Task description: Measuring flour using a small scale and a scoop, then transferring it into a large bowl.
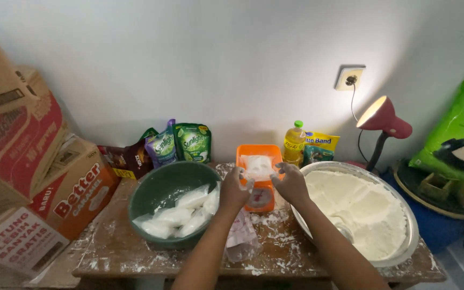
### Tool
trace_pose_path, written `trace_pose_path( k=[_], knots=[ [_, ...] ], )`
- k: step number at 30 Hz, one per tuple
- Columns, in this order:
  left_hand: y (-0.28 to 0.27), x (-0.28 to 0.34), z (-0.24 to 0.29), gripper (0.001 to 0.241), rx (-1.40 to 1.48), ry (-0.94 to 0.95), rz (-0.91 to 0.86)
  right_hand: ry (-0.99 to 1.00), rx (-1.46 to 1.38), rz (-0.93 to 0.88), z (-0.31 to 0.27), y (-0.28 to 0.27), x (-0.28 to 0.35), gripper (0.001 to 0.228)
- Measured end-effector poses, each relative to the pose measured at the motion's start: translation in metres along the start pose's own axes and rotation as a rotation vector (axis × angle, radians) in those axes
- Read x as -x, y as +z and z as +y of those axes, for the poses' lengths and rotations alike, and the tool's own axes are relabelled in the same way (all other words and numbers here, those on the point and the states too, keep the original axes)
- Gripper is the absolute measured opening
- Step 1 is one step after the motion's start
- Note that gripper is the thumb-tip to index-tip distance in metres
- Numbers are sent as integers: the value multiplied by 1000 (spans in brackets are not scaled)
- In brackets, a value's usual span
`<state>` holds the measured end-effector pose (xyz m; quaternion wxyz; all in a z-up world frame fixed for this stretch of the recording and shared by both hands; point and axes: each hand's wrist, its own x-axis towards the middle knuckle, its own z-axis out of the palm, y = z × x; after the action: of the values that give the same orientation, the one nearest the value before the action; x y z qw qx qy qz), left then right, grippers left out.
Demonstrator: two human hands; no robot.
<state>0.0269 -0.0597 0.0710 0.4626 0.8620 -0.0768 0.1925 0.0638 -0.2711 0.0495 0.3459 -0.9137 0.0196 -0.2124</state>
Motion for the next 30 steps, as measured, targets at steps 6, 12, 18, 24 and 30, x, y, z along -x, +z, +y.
trace_pose_path(
  k=[6,12,18,24,30],
  knots=[
    [-8,-8,31,25,-100,-123,-56,-6,-7,-89,-11,-4,-19,30],
    [-5,-23,37,29,-70,-199,-130,47,-92,-76,-14,-7,-30,27],
    [35,-55,1,20,389,-378,-24,134,-49,-145,-31,-18,-37,30],
    [35,-87,7,27,567,-427,107,379,-761,-94,-38,-14,-73,26],
    [21,-105,35,28,576,-412,140,427,-939,-141,-91,-53,-71,26]
  ],
)
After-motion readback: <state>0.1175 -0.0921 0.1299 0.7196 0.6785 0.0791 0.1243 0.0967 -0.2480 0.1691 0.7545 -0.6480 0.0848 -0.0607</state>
